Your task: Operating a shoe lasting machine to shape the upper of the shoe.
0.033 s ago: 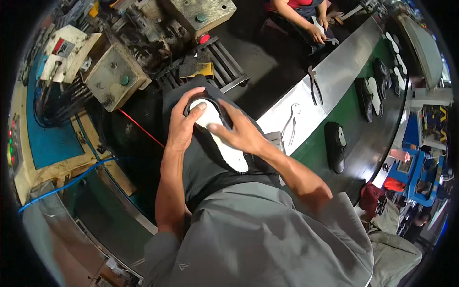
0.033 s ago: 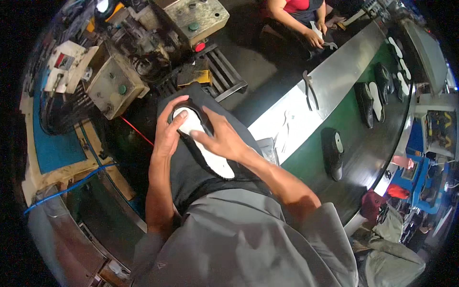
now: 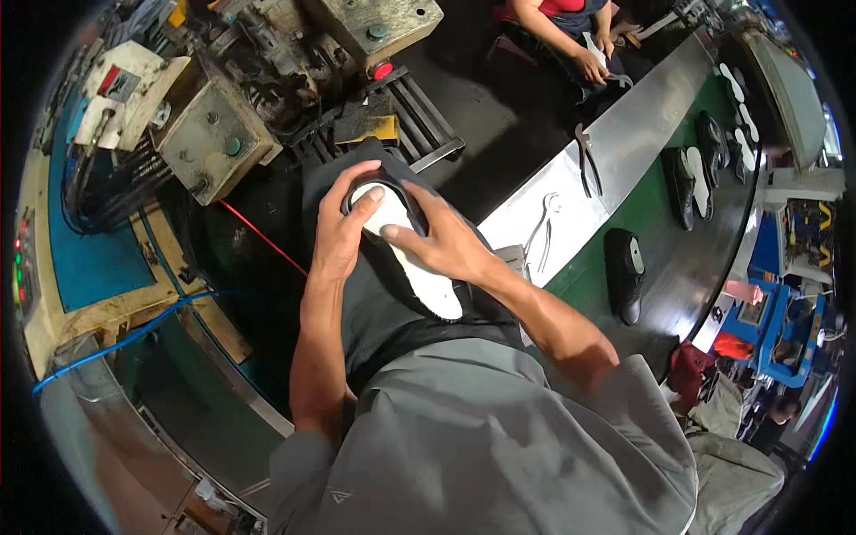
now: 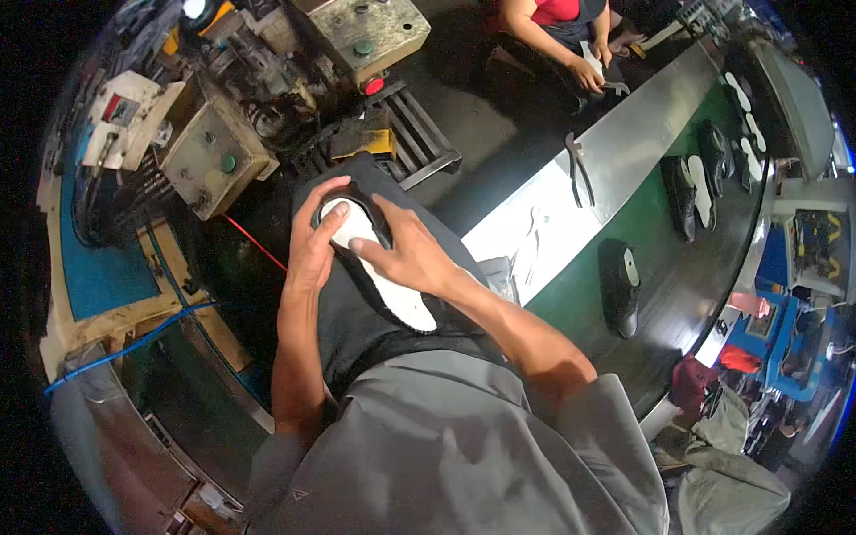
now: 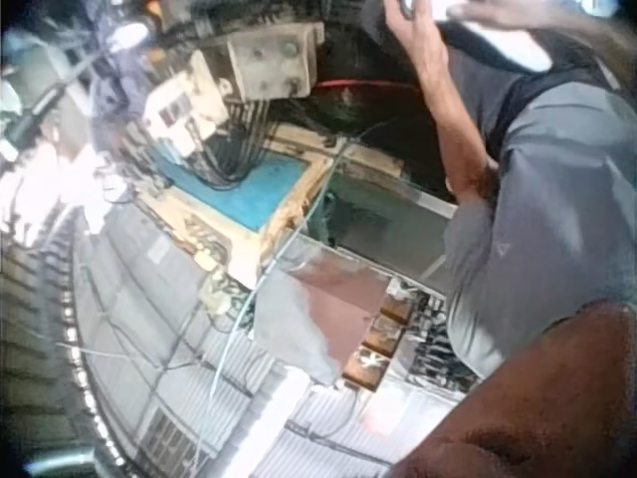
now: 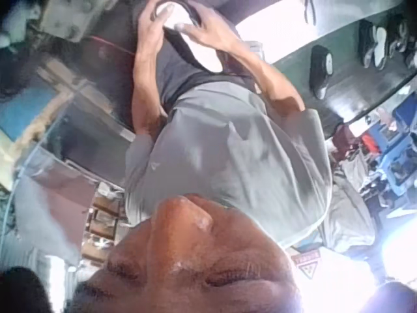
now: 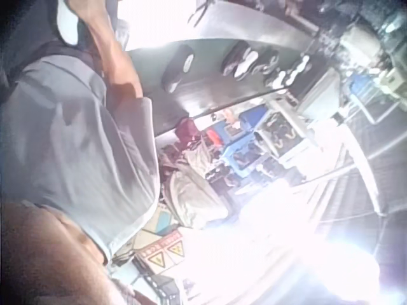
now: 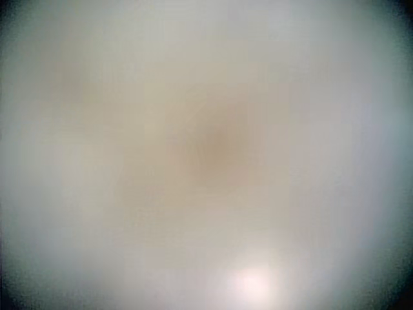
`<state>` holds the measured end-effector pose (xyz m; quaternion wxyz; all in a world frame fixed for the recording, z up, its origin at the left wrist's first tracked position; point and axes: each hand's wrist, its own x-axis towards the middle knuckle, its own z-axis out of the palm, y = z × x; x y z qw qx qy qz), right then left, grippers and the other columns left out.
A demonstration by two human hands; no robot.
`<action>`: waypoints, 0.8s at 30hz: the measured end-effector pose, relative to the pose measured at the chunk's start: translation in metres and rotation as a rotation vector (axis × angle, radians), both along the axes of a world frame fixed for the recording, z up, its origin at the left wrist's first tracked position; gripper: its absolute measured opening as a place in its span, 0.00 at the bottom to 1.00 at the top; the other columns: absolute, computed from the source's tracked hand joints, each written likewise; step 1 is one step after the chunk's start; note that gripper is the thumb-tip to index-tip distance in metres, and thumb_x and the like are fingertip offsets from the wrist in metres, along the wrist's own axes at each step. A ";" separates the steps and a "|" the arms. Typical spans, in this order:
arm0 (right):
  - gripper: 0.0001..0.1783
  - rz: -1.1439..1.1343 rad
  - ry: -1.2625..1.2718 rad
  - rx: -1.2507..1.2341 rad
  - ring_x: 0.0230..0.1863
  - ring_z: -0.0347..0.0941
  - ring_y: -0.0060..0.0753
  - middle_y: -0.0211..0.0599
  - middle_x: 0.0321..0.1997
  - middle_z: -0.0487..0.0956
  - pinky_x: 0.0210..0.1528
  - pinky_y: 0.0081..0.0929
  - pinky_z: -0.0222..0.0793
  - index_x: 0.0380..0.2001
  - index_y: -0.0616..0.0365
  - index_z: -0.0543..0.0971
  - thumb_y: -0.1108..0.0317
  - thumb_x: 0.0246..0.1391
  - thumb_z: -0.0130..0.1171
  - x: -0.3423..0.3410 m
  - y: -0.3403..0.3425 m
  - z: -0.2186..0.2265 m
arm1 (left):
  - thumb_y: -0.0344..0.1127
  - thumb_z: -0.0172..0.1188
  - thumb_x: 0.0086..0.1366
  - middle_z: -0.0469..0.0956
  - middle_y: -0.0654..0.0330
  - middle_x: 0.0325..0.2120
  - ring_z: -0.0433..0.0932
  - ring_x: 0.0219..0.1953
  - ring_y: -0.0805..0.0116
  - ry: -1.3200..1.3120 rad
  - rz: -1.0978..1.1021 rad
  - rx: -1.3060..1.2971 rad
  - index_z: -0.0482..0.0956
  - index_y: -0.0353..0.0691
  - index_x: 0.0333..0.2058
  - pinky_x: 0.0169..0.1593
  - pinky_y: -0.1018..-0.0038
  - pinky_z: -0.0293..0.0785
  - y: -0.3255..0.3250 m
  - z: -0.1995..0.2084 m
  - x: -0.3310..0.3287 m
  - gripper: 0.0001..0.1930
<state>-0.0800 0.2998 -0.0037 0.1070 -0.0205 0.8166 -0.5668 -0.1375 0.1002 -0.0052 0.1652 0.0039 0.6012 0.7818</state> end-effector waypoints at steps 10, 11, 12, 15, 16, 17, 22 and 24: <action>0.44 0.031 0.267 0.116 0.69 0.71 0.73 0.70 0.68 0.75 0.73 0.56 0.66 0.72 0.75 0.68 0.58 0.64 0.73 0.007 -0.017 -0.008 | 0.37 0.68 0.73 0.82 0.59 0.53 0.78 0.55 0.68 0.137 0.055 -0.052 0.83 0.35 0.59 0.63 0.69 0.73 -0.005 -0.029 0.009 0.20; 0.44 0.022 0.286 0.131 0.69 0.71 0.73 0.69 0.68 0.76 0.73 0.56 0.66 0.72 0.74 0.68 0.58 0.64 0.73 0.007 -0.017 -0.009 | 0.37 0.68 0.73 0.82 0.58 0.53 0.78 0.55 0.67 0.159 0.052 -0.062 0.83 0.34 0.59 0.63 0.69 0.73 -0.004 -0.031 0.009 0.20; 0.44 0.031 0.271 0.158 0.71 0.72 0.64 0.66 0.70 0.76 0.73 0.49 0.68 0.75 0.73 0.67 0.59 0.66 0.73 0.008 -0.014 -0.010 | 0.37 0.68 0.73 0.82 0.58 0.53 0.78 0.55 0.67 0.159 0.045 -0.058 0.83 0.34 0.59 0.63 0.69 0.73 -0.003 -0.034 0.008 0.20; 0.40 0.015 0.031 0.000 0.75 0.70 0.60 0.65 0.72 0.75 0.75 0.47 0.66 0.76 0.72 0.66 0.60 0.71 0.67 0.006 -0.001 0.002 | 0.39 0.67 0.74 0.82 0.58 0.54 0.77 0.56 0.67 0.187 0.031 -0.120 0.83 0.34 0.59 0.64 0.69 0.72 -0.002 -0.030 0.005 0.20; 0.38 0.061 0.008 -0.045 0.79 0.68 0.55 0.65 0.76 0.72 0.78 0.42 0.63 0.78 0.71 0.63 0.61 0.74 0.61 0.006 0.006 -0.001 | 0.39 0.67 0.75 0.82 0.59 0.54 0.77 0.56 0.68 0.143 0.007 -0.081 0.82 0.35 0.60 0.64 0.70 0.72 0.001 -0.027 0.005 0.20; 0.38 0.057 0.007 -0.043 0.79 0.68 0.55 0.65 0.76 0.72 0.78 0.42 0.63 0.78 0.71 0.63 0.61 0.74 0.61 0.007 0.010 -0.004 | 0.40 0.67 0.76 0.82 0.60 0.54 0.77 0.56 0.69 0.098 -0.017 -0.042 0.82 0.35 0.60 0.64 0.70 0.72 0.003 -0.025 0.005 0.20; 0.42 0.260 0.017 -0.053 0.86 0.55 0.48 0.59 0.86 0.57 0.85 0.38 0.49 0.84 0.67 0.52 0.57 0.79 0.55 0.012 0.024 -0.001 | 0.39 0.67 0.77 0.81 0.62 0.53 0.76 0.55 0.71 0.046 -0.057 0.029 0.81 0.36 0.62 0.64 0.72 0.72 -0.001 -0.029 0.007 0.20; 0.41 0.224 -0.096 -0.256 0.87 0.51 0.49 0.58 0.87 0.57 0.86 0.39 0.46 0.84 0.64 0.53 0.52 0.81 0.50 0.000 0.031 -0.006 | 0.38 0.66 0.78 0.81 0.62 0.53 0.77 0.54 0.72 0.050 -0.055 0.057 0.80 0.36 0.62 0.63 0.72 0.72 -0.002 -0.027 0.008 0.20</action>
